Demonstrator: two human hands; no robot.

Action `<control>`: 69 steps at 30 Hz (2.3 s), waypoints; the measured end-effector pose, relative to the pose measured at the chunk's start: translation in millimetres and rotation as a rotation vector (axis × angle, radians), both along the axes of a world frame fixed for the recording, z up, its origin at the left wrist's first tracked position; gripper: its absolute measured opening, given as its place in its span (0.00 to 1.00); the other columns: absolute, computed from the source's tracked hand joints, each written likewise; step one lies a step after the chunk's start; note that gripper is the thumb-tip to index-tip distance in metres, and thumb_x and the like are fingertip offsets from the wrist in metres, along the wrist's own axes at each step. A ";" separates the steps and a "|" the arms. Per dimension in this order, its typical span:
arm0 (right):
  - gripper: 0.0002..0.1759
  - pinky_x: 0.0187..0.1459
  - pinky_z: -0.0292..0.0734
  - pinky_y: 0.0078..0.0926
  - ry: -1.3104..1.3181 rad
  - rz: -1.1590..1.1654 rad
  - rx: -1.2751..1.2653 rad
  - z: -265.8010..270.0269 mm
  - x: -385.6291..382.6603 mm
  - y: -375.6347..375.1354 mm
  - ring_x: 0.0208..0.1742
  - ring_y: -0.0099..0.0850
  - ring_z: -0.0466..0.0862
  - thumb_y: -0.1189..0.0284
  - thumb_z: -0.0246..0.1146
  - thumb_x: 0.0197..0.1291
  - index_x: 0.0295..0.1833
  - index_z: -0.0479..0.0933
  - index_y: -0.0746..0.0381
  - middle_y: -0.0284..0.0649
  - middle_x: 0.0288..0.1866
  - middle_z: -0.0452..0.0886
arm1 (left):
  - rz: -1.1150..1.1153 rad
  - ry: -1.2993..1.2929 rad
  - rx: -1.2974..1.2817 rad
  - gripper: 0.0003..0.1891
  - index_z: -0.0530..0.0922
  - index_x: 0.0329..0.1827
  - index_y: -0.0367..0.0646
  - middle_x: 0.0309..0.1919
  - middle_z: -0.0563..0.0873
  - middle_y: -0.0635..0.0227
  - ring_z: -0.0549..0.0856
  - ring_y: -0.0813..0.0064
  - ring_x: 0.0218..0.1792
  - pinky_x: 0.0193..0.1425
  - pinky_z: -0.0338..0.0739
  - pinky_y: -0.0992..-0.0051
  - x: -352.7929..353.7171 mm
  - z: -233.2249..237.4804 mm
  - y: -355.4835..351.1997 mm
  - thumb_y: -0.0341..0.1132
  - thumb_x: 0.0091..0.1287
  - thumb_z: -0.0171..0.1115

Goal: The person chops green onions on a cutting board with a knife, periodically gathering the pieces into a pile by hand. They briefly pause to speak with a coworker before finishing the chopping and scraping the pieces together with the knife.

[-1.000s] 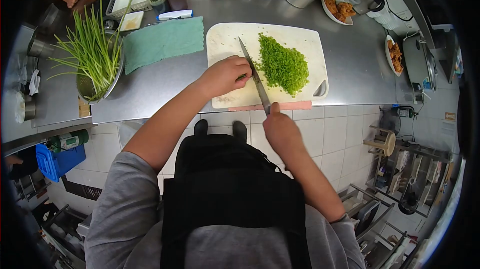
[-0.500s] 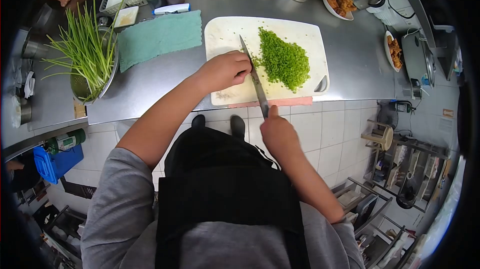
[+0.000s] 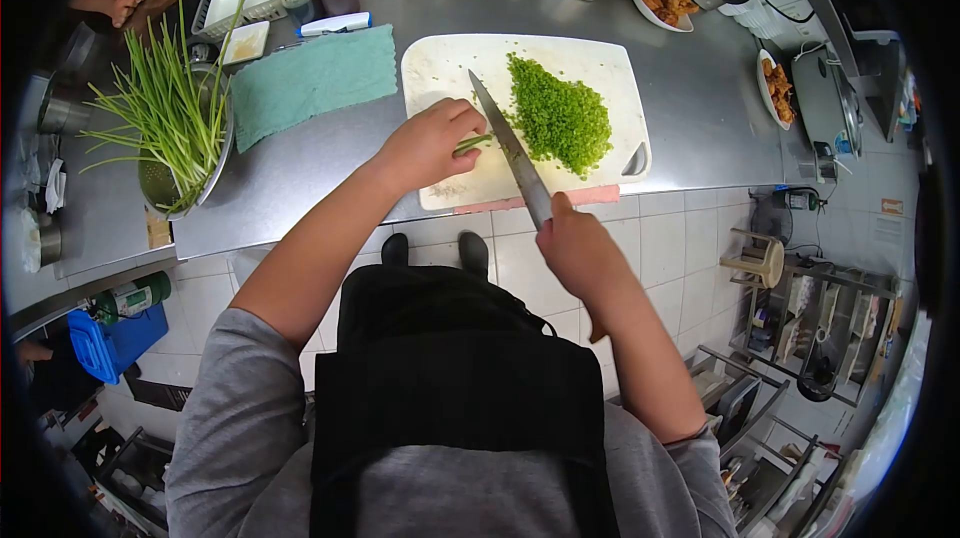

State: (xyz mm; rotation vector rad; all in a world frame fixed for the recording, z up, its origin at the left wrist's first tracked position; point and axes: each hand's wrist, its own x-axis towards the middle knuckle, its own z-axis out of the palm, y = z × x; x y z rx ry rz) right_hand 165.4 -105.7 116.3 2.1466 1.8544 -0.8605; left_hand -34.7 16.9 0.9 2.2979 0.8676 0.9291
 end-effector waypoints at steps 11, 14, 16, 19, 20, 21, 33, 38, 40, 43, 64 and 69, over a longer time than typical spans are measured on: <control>0.13 0.39 0.85 0.51 -0.130 0.030 0.003 -26.4 -17.1 -13.5 0.37 0.56 0.88 0.73 0.57 0.66 0.49 0.67 0.72 0.59 0.32 0.85 | 0.012 0.043 0.050 0.06 0.79 0.35 0.43 0.35 0.81 0.67 0.82 0.63 0.41 0.46 0.80 0.65 -1.9 -9.8 1.6 0.27 0.58 0.68; 0.13 0.40 0.85 0.51 -0.101 0.025 -0.032 5.6 -15.6 -13.1 0.38 0.57 0.88 0.73 0.56 0.66 0.50 0.67 0.71 0.61 0.32 0.85 | 0.006 0.017 0.057 0.06 0.78 0.34 0.43 0.35 0.81 0.67 0.82 0.63 0.40 0.46 0.80 0.65 -1.4 -10.0 2.1 0.27 0.58 0.68; 0.13 0.41 0.85 0.52 -0.091 -0.018 -0.066 -7.3 -22.1 -21.4 0.39 0.57 0.88 0.74 0.56 0.65 0.50 0.67 0.72 0.62 0.33 0.85 | 0.009 0.002 0.065 0.06 0.78 0.34 0.43 0.34 0.81 0.67 0.82 0.63 0.39 0.46 0.79 0.65 -2.2 -10.1 3.4 0.27 0.58 0.68; 0.13 0.38 0.85 0.50 -0.162 0.066 0.028 -36.7 -30.7 -20.5 0.37 0.57 0.88 0.75 0.57 0.65 0.49 0.67 0.73 0.60 0.33 0.85 | 0.009 -0.001 0.074 0.04 0.80 0.34 0.43 0.34 0.81 0.66 0.82 0.61 0.41 0.47 0.81 0.63 -1.0 -10.1 3.7 0.29 0.59 0.66; 0.13 0.37 0.85 0.50 -0.153 0.107 0.047 -36.8 -21.3 -16.9 0.36 0.57 0.88 0.75 0.56 0.65 0.50 0.67 0.73 0.60 0.32 0.85 | 0.003 0.011 0.077 0.04 0.80 0.34 0.43 0.34 0.81 0.66 0.82 0.61 0.41 0.47 0.81 0.63 -1.5 -10.3 5.1 0.29 0.59 0.66; 0.13 0.36 0.85 0.49 -0.143 0.145 0.061 -36.9 -12.2 -15.5 0.36 0.56 0.88 0.75 0.56 0.65 0.50 0.67 0.73 0.60 0.32 0.84 | -0.006 0.024 0.077 0.04 0.80 0.35 0.43 0.34 0.81 0.66 0.82 0.61 0.41 0.47 0.81 0.63 -2.7 -11.2 4.0 0.29 0.59 0.67; 0.14 0.39 0.86 0.50 -0.118 0.002 0.011 -26.8 -29.6 -21.8 0.38 0.57 0.88 0.75 0.53 0.66 0.54 0.66 0.71 0.62 0.33 0.85 | 0.005 -0.003 0.082 0.04 0.80 0.34 0.43 0.33 0.81 0.66 0.82 0.61 0.40 0.46 0.80 0.63 -2.5 -13.5 4.3 0.29 0.58 0.66; 0.16 0.41 0.85 0.53 -0.098 0.041 -0.029 -13.8 -28.7 -6.1 0.39 0.57 0.88 0.74 0.53 0.67 0.56 0.66 0.73 0.61 0.35 0.85 | -0.007 0.025 0.061 0.05 0.80 0.35 0.44 0.35 0.82 0.67 0.82 0.62 0.42 0.48 0.80 0.65 -4.4 -13.4 3.5 0.28 0.58 0.68; 0.16 0.40 0.85 0.52 -0.085 0.002 -0.012 -17.8 -30.4 -12.5 0.38 0.57 0.88 0.74 0.54 0.67 0.55 0.66 0.73 0.61 0.35 0.86 | -0.006 0.019 0.075 0.05 0.80 0.35 0.44 0.35 0.82 0.67 0.82 0.62 0.42 0.48 0.80 0.64 -2.4 -13.8 6.1 0.28 0.58 0.68; 0.19 0.41 0.85 0.52 -0.081 -0.051 -0.002 -32.3 -41.6 -14.7 0.39 0.57 0.88 0.73 0.54 0.66 0.58 0.66 0.73 0.62 0.36 0.86 | 0.005 0.006 0.134 0.04 0.80 0.35 0.44 0.35 0.81 0.67 0.82 0.61 0.41 0.48 0.80 0.64 -2.6 -17.8 6.0 0.29 0.58 0.67; 0.12 0.24 0.83 0.41 0.249 -0.173 0.176 -0.3 88.7 -29.5 0.23 0.46 0.85 0.74 0.55 0.70 0.52 0.68 0.71 0.52 0.30 0.83 | 0.262 0.277 0.083 0.12 0.82 0.50 0.41 0.47 0.83 0.61 0.83 0.59 0.52 0.58 0.79 0.62 -3.2 -4.6 -27.2 0.34 0.66 0.63; 0.19 0.44 0.83 0.50 0.178 -0.026 0.404 1.4 115.2 -43.3 0.42 0.57 0.85 0.74 0.63 0.63 0.55 0.66 0.67 0.60 0.46 0.82 | 0.267 0.078 0.086 0.30 0.70 0.75 0.43 0.70 0.76 0.56 0.76 0.55 0.68 0.73 0.71 0.58 28.9 39.1 -57.9 0.37 0.69 0.64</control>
